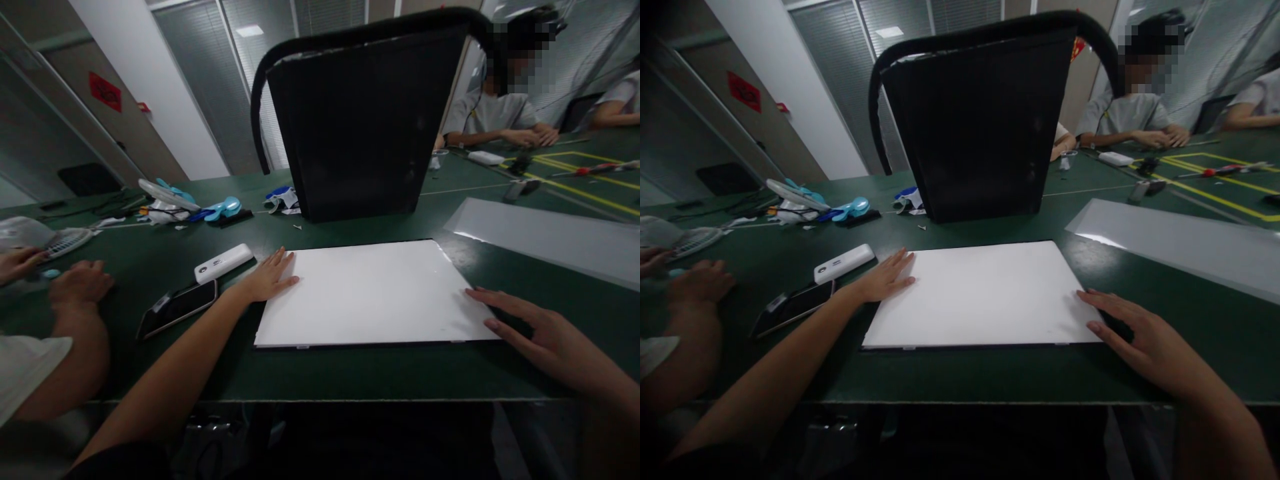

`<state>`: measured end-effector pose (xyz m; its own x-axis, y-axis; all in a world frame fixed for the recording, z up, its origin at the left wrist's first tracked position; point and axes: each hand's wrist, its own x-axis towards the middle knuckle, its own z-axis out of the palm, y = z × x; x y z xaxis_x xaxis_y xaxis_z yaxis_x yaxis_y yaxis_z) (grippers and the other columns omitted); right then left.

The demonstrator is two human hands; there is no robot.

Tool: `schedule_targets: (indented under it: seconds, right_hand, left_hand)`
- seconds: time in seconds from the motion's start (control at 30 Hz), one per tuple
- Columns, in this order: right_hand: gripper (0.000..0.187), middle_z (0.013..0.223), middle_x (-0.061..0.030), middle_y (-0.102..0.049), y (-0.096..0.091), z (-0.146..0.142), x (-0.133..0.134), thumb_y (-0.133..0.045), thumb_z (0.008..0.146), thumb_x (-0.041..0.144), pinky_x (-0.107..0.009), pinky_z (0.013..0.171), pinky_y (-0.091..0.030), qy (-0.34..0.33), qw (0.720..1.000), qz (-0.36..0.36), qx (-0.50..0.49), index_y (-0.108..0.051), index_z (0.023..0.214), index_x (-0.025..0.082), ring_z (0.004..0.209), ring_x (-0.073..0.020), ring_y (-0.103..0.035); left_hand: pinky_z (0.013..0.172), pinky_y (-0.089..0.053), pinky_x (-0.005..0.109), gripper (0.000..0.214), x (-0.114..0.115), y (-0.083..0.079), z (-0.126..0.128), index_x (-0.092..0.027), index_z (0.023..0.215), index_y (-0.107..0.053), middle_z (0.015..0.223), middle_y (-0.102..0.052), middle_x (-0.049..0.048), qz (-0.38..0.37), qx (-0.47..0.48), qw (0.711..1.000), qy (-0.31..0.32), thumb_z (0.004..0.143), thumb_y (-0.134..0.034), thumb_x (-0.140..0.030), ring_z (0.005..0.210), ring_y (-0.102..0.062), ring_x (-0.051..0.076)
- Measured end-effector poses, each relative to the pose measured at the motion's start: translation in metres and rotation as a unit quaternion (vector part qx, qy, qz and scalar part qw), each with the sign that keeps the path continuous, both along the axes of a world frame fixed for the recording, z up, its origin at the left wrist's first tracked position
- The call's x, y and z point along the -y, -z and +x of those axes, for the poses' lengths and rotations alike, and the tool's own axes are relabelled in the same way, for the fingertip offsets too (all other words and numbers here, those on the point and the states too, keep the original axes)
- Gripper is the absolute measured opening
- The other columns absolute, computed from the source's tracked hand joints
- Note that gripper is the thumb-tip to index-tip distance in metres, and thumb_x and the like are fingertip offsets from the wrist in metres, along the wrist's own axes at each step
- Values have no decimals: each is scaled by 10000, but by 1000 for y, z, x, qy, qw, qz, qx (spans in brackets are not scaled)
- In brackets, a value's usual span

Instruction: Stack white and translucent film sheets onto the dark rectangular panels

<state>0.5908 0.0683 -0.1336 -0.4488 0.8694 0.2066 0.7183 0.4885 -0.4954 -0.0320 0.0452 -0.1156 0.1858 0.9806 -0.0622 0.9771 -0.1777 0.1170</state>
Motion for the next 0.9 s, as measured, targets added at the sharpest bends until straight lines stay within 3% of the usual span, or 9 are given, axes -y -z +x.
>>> schedule_targets:
  seconds: [0.2, 0.43, 0.6, 0.9]
  right_hand:
    - [596, 1550, -8, -576, 4, 0, 0, -571, 987, 678, -546, 1274, -390, -15, 1000, 17, 4, -651, 1482, 354, 1444, -316, -537]
    - [605, 1563, 10, -564, 8, 1, -4, -557, 989, 700, -551, 1255, -435, 23, 999, 21, 21, -630, 1493, 373, 1414, -306, -567]
    - [603, 1547, -21, -579, 7, -1, -4, -541, 994, 694, -548, 1254, -442, 26, 999, 26, 26, -676, 1453, 326, 1390, -319, -586]
    - [593, 1577, -3, -550, 13, 4, -9, -530, 998, 713, -578, 1236, -456, 17, 999, 25, 44, -670, 1451, 357, 1408, -309, -570]
  left_hand:
    - [1319, -233, 589, 989, -1, 3, -2, -97, 1726, -252, 1760, -176, 262, 13, 9, 1000, -10, 1027, -317, -793, 1648, -190, 413]
    - [1315, -243, 596, 951, -2, 5, -2, -67, 1712, -273, 1755, -174, 274, 19, 13, 1000, -14, 1044, -328, -742, 1647, -201, 407]
    - [1330, -235, 533, 1021, -2, 0, 3, -5, 1693, -277, 1748, -184, 296, 23, 14, 999, -22, 1028, -307, -779, 1640, -249, 392]
    - [1333, -226, 510, 1122, -1, 1, 4, -16, 1710, -217, 1765, -141, 286, 35, 18, 999, -32, 982, -248, -869, 1647, -233, 378]
